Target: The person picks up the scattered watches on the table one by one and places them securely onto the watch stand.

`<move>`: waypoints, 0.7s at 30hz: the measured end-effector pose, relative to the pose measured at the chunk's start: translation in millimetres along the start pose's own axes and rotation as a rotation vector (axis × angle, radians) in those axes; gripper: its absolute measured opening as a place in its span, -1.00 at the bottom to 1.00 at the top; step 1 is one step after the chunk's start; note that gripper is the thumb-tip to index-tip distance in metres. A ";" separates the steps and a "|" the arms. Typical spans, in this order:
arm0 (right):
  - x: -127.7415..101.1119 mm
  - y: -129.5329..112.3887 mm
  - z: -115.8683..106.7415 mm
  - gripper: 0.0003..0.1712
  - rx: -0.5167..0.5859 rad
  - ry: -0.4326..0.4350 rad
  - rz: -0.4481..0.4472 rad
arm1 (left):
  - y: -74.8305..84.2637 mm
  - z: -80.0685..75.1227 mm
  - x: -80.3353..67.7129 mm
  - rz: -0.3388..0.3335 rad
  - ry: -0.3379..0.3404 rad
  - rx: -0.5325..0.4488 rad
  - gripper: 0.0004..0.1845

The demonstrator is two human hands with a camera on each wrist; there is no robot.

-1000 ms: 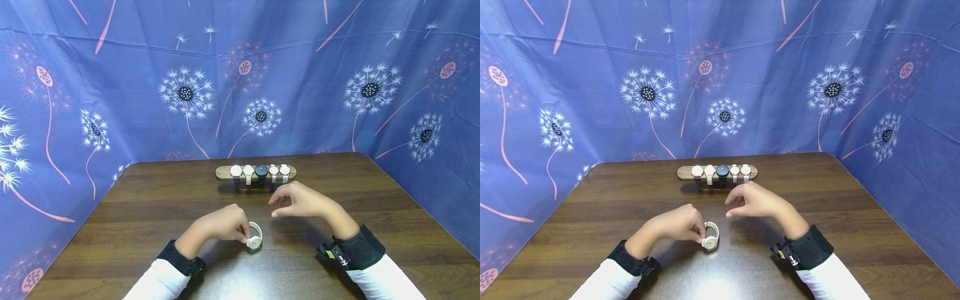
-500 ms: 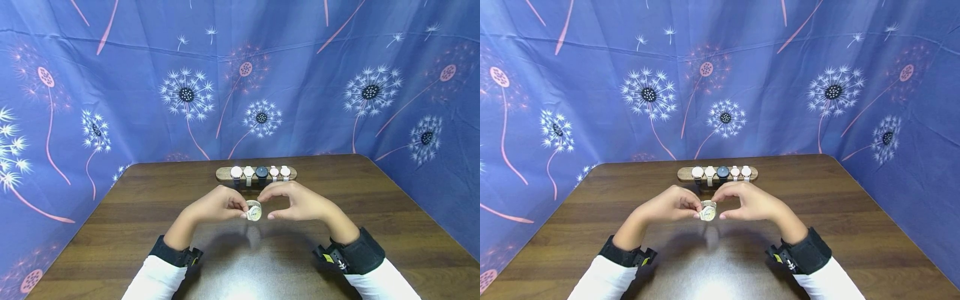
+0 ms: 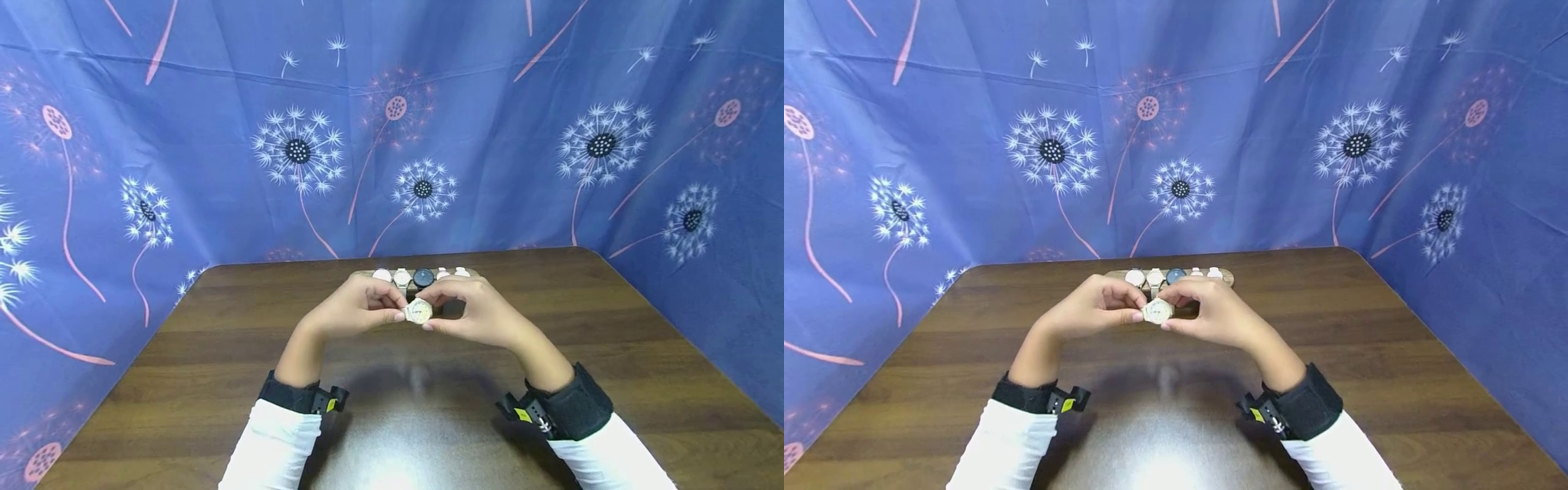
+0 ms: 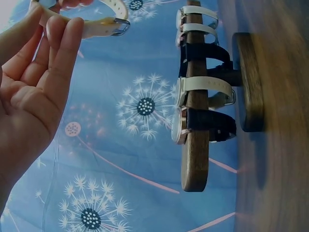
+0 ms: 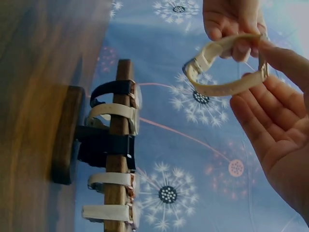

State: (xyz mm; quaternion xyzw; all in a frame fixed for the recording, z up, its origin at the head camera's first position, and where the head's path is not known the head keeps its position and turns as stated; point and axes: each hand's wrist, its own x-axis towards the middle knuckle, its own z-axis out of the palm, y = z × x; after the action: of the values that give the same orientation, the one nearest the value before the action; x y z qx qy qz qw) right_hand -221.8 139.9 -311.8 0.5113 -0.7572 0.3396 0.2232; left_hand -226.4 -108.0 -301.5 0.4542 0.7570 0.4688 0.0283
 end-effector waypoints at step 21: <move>5.3 -21.8 28.6 -0.66 0.485 0.612 0.509 | 18.2 38.2 15.9 0.348 0.537 0.659 -0.34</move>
State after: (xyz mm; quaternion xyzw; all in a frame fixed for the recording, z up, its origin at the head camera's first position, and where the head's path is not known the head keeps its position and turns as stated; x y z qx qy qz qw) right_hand -203.2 110.0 -321.1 0.2228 -0.6569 0.6860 0.2199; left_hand -205.8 -67.8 -303.4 0.4219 0.7587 0.3018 -0.3941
